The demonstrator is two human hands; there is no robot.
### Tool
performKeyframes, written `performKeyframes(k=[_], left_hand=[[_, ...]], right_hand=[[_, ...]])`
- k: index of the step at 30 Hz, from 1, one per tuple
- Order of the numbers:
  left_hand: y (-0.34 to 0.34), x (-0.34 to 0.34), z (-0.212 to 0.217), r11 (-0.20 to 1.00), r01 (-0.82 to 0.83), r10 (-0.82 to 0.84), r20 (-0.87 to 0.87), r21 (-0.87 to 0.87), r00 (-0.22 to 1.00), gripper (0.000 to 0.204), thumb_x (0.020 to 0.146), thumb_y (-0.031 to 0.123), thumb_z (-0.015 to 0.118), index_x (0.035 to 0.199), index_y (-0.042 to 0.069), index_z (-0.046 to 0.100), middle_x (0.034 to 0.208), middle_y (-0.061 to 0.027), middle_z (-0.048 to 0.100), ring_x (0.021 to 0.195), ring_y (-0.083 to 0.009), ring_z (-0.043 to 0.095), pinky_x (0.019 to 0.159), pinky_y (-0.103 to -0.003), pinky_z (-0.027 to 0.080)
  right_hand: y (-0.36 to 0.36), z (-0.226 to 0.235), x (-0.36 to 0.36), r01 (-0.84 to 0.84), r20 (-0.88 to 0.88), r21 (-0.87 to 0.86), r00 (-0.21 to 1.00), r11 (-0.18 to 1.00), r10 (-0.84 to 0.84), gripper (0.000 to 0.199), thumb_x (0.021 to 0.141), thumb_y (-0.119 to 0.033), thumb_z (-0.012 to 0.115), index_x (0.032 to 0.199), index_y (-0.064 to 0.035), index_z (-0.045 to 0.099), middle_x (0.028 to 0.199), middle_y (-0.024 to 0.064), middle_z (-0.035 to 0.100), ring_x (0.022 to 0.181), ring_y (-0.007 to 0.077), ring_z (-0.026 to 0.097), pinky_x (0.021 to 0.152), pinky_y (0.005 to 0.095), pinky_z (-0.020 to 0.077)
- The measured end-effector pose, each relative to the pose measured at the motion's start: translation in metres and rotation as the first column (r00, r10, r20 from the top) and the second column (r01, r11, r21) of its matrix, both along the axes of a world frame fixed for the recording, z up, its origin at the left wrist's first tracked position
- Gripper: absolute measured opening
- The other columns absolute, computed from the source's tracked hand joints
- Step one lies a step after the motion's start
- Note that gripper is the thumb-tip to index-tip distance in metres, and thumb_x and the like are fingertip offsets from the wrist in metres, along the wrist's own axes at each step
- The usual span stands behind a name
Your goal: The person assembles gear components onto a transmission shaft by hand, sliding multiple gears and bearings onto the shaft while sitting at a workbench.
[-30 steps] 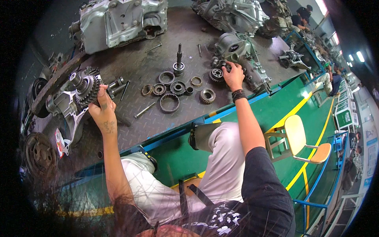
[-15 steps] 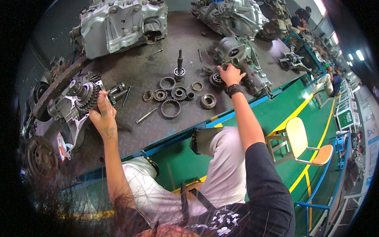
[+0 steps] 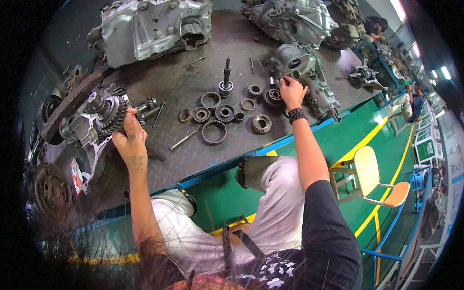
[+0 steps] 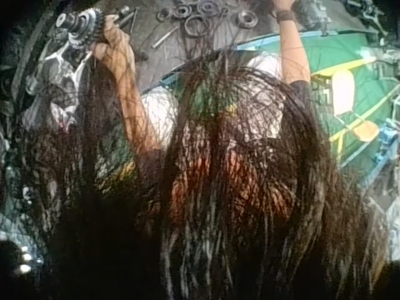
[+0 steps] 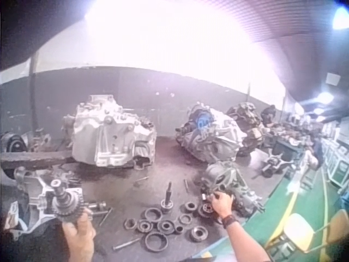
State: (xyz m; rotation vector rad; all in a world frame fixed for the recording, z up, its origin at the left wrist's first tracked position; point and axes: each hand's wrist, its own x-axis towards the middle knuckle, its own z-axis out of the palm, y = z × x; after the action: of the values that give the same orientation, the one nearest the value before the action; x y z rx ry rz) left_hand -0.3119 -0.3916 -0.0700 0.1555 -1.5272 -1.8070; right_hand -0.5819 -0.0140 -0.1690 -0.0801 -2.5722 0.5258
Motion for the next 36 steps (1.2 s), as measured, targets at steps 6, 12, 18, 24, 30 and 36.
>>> performKeyframes(k=[6,12,18,24,30,36], left_hand=[[-0.004,0.000,-0.010,0.990,-0.070,0.070,-0.002,-0.122,0.998,0.030,0.101,0.032,0.061,0.098,0.002,0.064,0.062,0.0071,0.038,0.051,-0.0020,0.031,0.045,-0.023,0.025],[0.001,-0.005,-0.006,0.993,-0.083,0.086,0.030,-0.085,0.996,0.027,0.097,0.030,0.067,0.094,0.003,0.067,0.060,0.0070,0.042,0.048,-0.0033,0.035,0.045,-0.023,0.028],[-0.007,-0.007,-0.015,0.963,-0.134,0.150,0.049,-0.232,0.988,0.029,0.094,0.031,0.071,0.097,0.002,0.068,0.077,0.0005,0.060,0.068,-0.0078,0.051,0.064,-0.027,0.039],[0.003,-0.005,-0.010,0.940,-0.110,0.141,0.072,-0.324,0.987,0.030,0.093,0.026,0.071,0.105,-0.001,0.067,0.079,-0.0043,0.067,0.072,-0.0097,0.054,0.068,-0.031,0.047],[0.004,-0.002,-0.009,0.920,-0.134,0.182,0.098,-0.368,0.978,0.024,0.096,0.024,0.067,0.100,0.000,0.069,0.078,-0.0002,0.066,0.070,-0.0077,0.052,0.066,-0.028,0.044],[0.001,-0.004,-0.013,0.922,-0.082,0.142,0.133,-0.378,0.981,0.023,0.098,0.022,0.064,0.101,-0.001,0.067,0.080,-0.0014,0.066,0.076,-0.0073,0.054,0.069,-0.028,0.046]], right_hand=[[-0.016,0.048,0.027,-0.495,-0.203,-0.729,0.816,0.473,0.541,0.028,0.103,-0.019,0.055,0.120,0.0009,0.066,0.102,0.0099,0.073,0.089,0.0199,0.072,0.078,0.0335,0.0577],[-0.071,0.126,0.097,-0.462,-0.230,-0.885,0.534,0.053,0.814,0.037,0.104,-0.020,0.052,0.138,-0.0048,0.055,0.115,0.0094,0.069,0.080,0.0166,0.072,0.070,0.0254,0.0591],[-0.155,0.189,0.161,-0.470,-0.258,-0.872,0.211,-0.134,0.943,0.036,0.105,-0.017,0.050,0.138,-0.0028,0.053,0.118,0.0084,0.065,0.084,0.0176,0.072,0.071,0.0247,0.0585],[-0.207,0.248,0.199,-0.630,-0.333,-0.732,-0.004,-0.262,0.943,0.043,0.097,-0.006,0.062,0.138,-0.0008,0.052,0.124,0.0086,0.061,0.089,0.0119,0.066,0.079,0.0249,0.0544],[-0.236,0.253,0.198,-0.711,-0.225,-0.663,-0.112,-0.236,0.968,0.052,0.089,-0.008,0.073,0.136,0.0012,0.053,0.117,0.0065,0.064,0.089,0.0080,0.062,0.078,0.0244,0.0532],[-0.241,0.255,0.212,-0.918,-0.046,-0.380,0.139,0.111,0.989,0.046,0.081,-0.020,0.082,0.121,-0.0016,0.066,0.079,0.0059,0.068,0.057,0.0062,0.049,0.052,0.0243,0.0415]])
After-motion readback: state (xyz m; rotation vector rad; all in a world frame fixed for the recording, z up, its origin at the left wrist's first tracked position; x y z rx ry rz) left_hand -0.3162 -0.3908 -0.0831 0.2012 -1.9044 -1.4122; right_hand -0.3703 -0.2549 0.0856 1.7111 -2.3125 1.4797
